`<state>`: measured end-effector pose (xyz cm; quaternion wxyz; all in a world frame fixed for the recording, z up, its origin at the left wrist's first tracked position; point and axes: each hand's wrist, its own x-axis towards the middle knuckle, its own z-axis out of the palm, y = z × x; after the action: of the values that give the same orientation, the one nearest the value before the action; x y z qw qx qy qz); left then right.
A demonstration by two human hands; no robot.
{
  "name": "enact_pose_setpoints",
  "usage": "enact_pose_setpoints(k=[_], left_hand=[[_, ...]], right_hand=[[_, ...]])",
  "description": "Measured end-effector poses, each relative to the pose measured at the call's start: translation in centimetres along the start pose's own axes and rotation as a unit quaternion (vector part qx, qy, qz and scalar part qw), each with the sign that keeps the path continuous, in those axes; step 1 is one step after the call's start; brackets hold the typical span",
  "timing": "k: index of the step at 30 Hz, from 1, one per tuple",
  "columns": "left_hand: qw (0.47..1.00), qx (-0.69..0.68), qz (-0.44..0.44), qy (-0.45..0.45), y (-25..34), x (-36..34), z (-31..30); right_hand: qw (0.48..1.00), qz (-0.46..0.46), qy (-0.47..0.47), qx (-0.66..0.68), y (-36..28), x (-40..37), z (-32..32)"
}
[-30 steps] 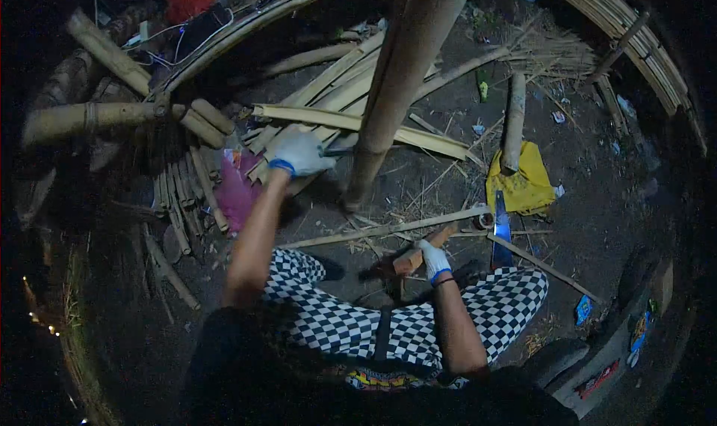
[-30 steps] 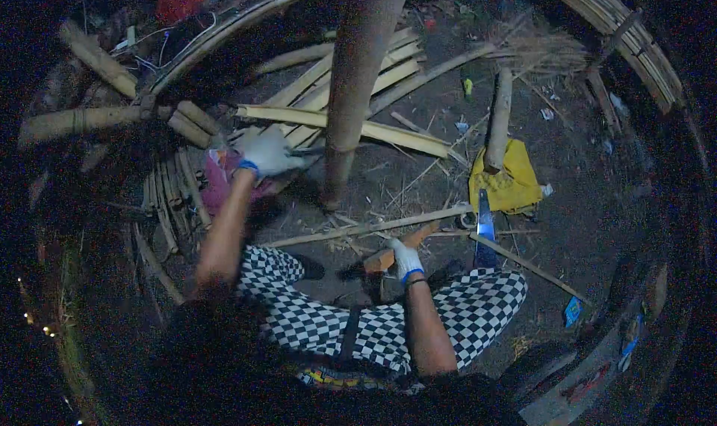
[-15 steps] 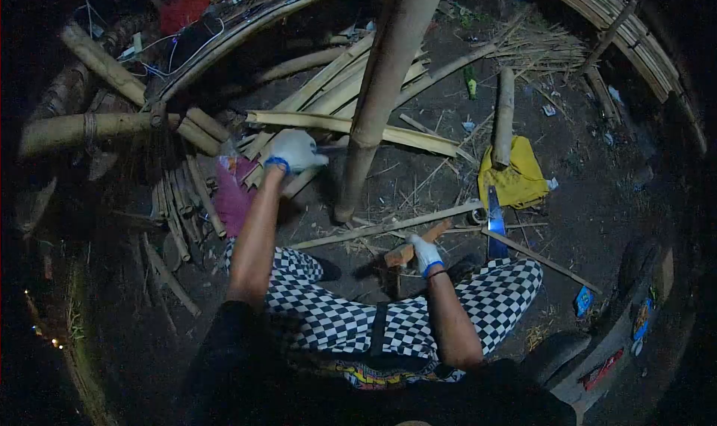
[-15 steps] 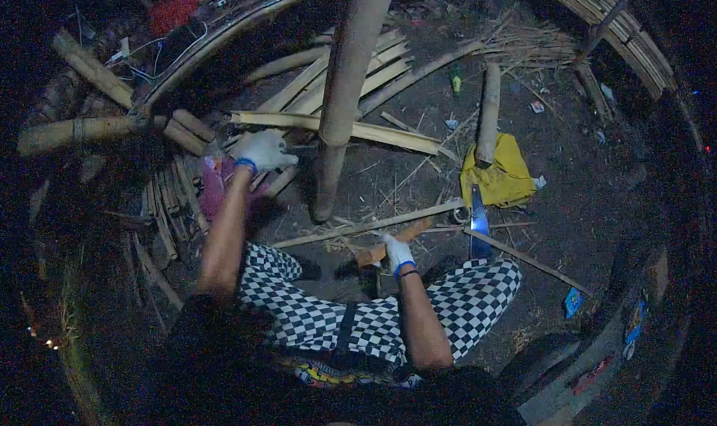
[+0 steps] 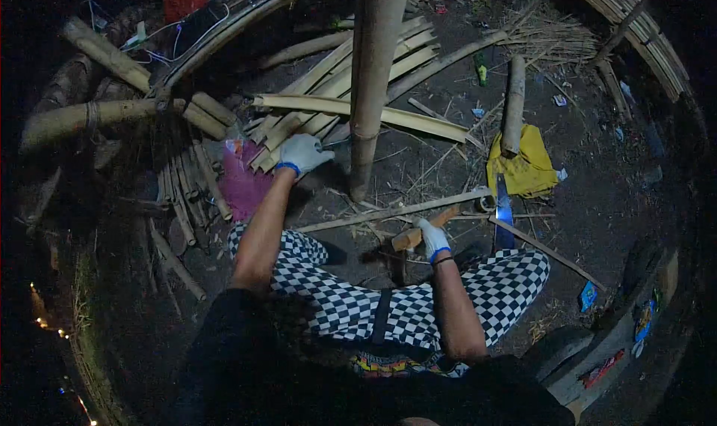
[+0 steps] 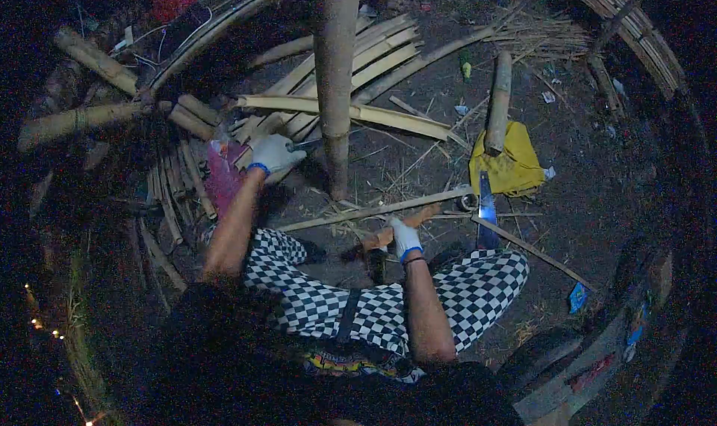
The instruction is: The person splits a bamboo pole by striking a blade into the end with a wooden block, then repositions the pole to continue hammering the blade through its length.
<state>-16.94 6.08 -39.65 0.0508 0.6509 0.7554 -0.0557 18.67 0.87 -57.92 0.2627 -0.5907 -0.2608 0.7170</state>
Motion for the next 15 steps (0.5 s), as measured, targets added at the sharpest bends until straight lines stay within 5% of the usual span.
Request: enact_pose_setpoints(k=[8,10,12,15], left_hand=[[0.997,0.014,0.0,-0.072,1.9,-2.5,-8.8],[1.0,-0.02,0.009,0.019,2.1,-2.0,-8.6],[1.0,0.02,0.009,-0.007,2.8,-0.3,-4.5],[0.994,-0.08,-0.008,0.078,2.9,0.7,1.8]], right_hand=[[0.999,0.045,0.001,-0.02,0.7,0.5,0.1],[0.998,0.031,0.014,-0.059,0.5,0.8,-0.3],[0.999,0.024,0.02,-0.044,-0.2,0.4,-0.7],[1.0,-0.001,0.011,-0.011,-1.5,-1.2,0.2]])
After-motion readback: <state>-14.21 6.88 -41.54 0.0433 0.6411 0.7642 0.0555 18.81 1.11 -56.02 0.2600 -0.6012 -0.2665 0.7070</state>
